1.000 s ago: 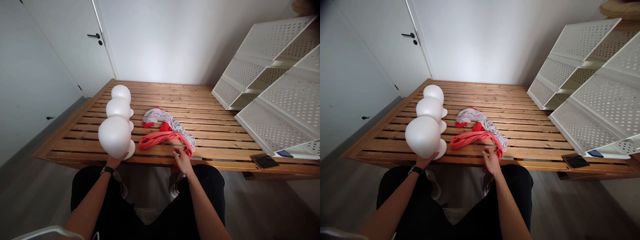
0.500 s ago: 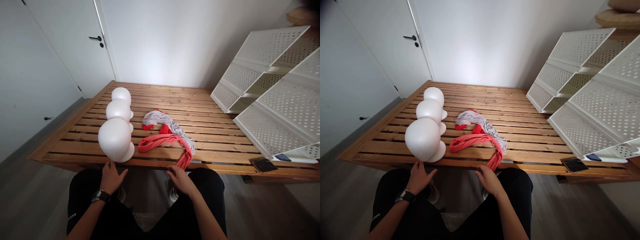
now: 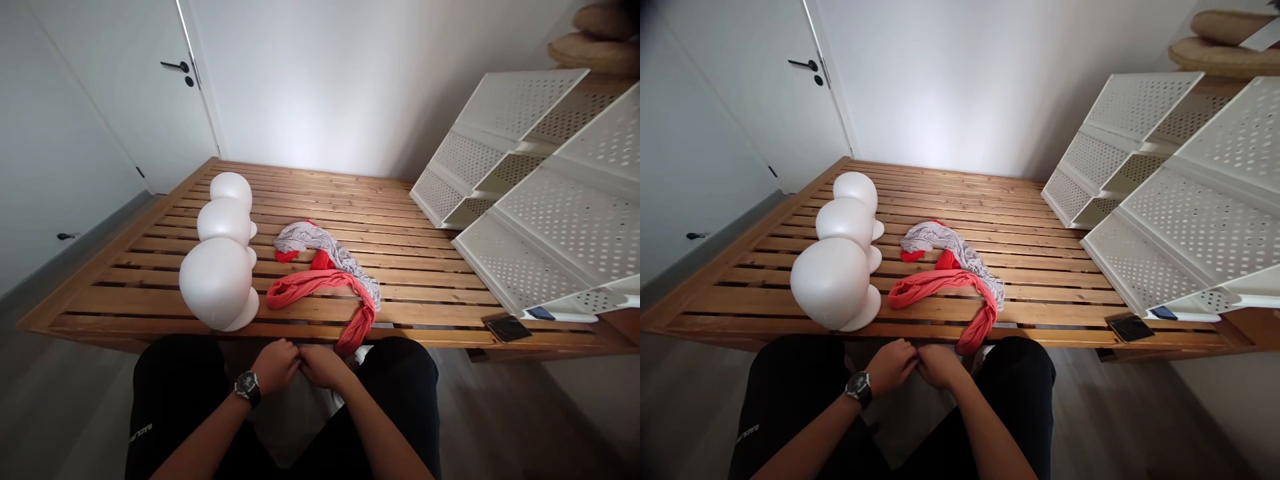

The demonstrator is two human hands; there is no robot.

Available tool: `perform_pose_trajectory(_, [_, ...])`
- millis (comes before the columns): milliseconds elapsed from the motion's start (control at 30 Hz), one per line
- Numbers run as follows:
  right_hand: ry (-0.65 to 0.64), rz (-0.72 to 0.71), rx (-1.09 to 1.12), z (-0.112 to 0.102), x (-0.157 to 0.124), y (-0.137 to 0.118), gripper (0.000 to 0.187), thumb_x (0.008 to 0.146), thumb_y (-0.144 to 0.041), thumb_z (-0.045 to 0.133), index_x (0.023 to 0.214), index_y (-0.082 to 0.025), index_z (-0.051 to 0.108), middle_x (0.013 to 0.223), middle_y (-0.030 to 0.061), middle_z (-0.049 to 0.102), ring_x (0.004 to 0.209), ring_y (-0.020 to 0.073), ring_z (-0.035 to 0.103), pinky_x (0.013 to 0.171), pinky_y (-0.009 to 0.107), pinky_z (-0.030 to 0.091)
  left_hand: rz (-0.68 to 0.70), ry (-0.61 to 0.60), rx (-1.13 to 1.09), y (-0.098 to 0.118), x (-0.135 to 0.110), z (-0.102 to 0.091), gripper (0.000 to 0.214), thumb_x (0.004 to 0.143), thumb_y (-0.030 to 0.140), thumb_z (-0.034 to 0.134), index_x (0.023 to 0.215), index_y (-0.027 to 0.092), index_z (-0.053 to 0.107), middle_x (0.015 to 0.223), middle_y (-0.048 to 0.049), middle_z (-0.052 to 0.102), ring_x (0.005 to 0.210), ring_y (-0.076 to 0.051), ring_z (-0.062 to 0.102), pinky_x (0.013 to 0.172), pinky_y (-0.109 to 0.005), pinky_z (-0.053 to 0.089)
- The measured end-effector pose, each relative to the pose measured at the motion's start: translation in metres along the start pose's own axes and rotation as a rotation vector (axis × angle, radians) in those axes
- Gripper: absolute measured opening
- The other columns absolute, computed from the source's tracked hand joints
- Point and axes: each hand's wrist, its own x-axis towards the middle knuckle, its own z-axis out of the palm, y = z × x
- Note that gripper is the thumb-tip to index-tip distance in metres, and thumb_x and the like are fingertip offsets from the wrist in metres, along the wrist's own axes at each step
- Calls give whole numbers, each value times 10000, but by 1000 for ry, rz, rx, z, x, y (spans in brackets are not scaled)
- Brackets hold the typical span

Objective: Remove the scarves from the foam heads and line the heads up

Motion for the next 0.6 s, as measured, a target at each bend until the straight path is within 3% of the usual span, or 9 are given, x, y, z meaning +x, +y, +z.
perform_pose_trajectory(100, [344,-61,54,-12,3,1,348,1036,-327,420,1298,-230,626,1263,94,694,1200,232,635,1043,362,464,-84,314,14,-14,3,-16,391,997,386,456,1296,218,644,1286,-147,657,1245,-313,585,1095,-500,456])
perform_pose_trajectory(167, [557,-33,35,-14,5,11,440,1011,-385,496,1408,-203,553,1404,136,611,1339,270,538,1138,425,402,-115,397,50,-26,7,-16,596,963,432,524,1512,206,475,1512,-153,514,1427,-339,448,1207,-531,352])
perform_pose_trajectory(200, [608,8,2,-13,8,18,579,971,-439,574,1482,-183,485,1500,160,529,1429,298,449,1187,462,350,-112,399,69,-32,10,-13,716,935,461,568,1576,199,387,1594,-151,425,1496,-349,363,1243,-541,300])
perform_pose_trajectory(300, [589,145,-128,-1,18,39,1163,724,-576,829,1630,-145,240,1683,200,233,1581,368,145,1269,554,164,-96,318,124,-48,19,1,986,804,501,723,1628,186,281,1695,-162,239,1577,-376,196,1277,-574,212])
perform_pose_trajectory(333, [551,179,-174,4,21,46,1274,655,-582,874,1645,-155,196,1703,199,166,1590,381,89,1272,575,116,-102,298,142,-52,22,6,1027,762,477,764,1625,182,290,1704,-172,209,1583,-384,174,1279,-581,197])
perform_pose_trajectory(400, [487,213,-248,10,25,59,1311,640,-566,887,1659,-187,154,1720,180,93,1597,376,52,1272,585,55,-114,289,170,-60,24,12,1011,736,378,785,1614,187,321,1712,-175,180,1588,-376,164,1287,-571,177])
perform_pose_trajectory(467, [455,217,-290,11,22,73,1231,717,-524,840,1666,-204,125,1728,154,66,1602,351,49,1275,565,34,-108,297,182,-65,24,13,957,754,296,751,1611,209,336,1716,-152,187,1589,-350,181,1296,-545,169])
perform_pose_trajectory(600, [390,210,-321,-2,6,101,1113,787,-362,772,1670,-250,105,1736,101,43,1607,324,37,1278,532,48,-95,294,180,-72,21,8,947,764,292,726,1617,230,321,1717,-113,208,1586,-326,203,1296,-525,190])
